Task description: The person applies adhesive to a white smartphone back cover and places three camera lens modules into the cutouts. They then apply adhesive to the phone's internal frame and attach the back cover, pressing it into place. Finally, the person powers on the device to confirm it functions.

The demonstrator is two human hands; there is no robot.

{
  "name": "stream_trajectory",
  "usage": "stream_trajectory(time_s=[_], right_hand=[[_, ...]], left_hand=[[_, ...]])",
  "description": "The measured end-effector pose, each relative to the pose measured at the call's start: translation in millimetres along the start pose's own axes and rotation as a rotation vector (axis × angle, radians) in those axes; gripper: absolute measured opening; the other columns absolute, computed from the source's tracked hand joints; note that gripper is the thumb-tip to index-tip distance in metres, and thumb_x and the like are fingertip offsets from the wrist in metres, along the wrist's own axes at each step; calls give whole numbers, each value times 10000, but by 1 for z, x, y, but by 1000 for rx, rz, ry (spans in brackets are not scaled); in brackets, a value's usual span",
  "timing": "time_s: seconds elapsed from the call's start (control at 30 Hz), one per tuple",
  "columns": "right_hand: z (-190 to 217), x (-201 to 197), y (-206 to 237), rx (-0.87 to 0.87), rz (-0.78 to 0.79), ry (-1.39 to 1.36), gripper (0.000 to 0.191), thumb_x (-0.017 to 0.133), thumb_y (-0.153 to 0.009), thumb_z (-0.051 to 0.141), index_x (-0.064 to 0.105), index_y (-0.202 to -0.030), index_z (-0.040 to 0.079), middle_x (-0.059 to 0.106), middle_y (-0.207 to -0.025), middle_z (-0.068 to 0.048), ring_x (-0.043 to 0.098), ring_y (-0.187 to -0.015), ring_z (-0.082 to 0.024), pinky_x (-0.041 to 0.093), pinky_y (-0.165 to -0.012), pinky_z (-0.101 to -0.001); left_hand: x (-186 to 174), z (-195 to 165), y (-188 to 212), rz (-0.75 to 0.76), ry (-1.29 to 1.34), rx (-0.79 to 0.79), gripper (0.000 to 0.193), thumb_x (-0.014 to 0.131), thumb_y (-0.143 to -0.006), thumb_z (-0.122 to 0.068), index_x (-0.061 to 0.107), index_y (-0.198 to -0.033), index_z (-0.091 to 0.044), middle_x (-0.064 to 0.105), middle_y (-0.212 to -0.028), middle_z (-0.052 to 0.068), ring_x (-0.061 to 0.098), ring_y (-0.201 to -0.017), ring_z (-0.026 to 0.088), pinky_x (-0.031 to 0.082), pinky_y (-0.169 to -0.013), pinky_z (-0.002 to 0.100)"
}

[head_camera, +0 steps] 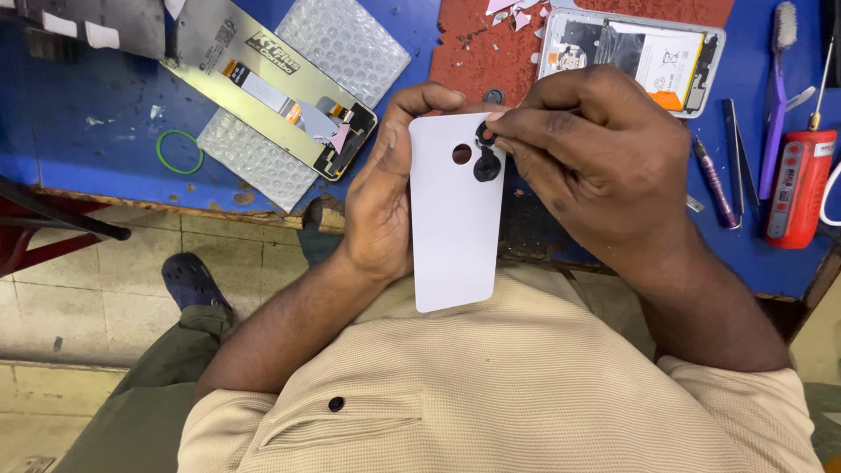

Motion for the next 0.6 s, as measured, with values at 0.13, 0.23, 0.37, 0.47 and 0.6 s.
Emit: stream_trajectory(time_s=[0.13,0.23,0.37,0.47,0.6], right_hand=[[1,-1,0,-5,14,23,223,878,-926,-38,774,-1107,40,645,-1035,-80,653,-866,-172,538,-729,-299],[2,-2,-2,6,25,12,210,872,-922,-35,770,-1087,47,645,-1044,-73,652,-888,-179,540,-750,-308],[4,-2,-4,0,30,22,245,867,-892,-47,772,-1097,49,648,-1014,-73,645,-858,-180,526,-718,-314],[4,-1,-2,0,33,43,242,861,-863,-66,779,-1061,47,654,-973,-75,632,-813,-181,513,-681,-318],[-1,-5,6,2,-16,5,214,851,-944,-66,767,-1107,43,671,-1008,-86,660,-867,-174,535,-721,-289]], left_hand=[[-1,0,2,-6,7,-10,486,429,-1185,-478,377,-1437,-65,595,-1399,171,662,-1162,180,592,-954,325],[-1,0,2,-14,-4,-10,487,427,-1189,-480,379,-1436,-63,598,-1396,174,664,-1158,178,590,-953,318],[-1,-1,2,-18,-15,-15,489,421,-1185,-483,379,-1435,-65,599,-1391,174,664,-1154,177,592,-947,315],[-1,0,2,-5,10,-20,481,422,-1181,-480,377,-1431,-72,589,-1403,187,659,-1173,194,594,-951,325],[0,1,1,5,32,-5,478,441,-1182,-471,377,-1428,-66,551,-1462,250,610,-1222,225,570,-1013,337]])
Point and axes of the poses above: each hand's wrist, its own y-axis away from the middle knuckle, its own x-axis out of the palm, z = x × y, the point moved 2 cm from there along -y, towards the middle knuckle
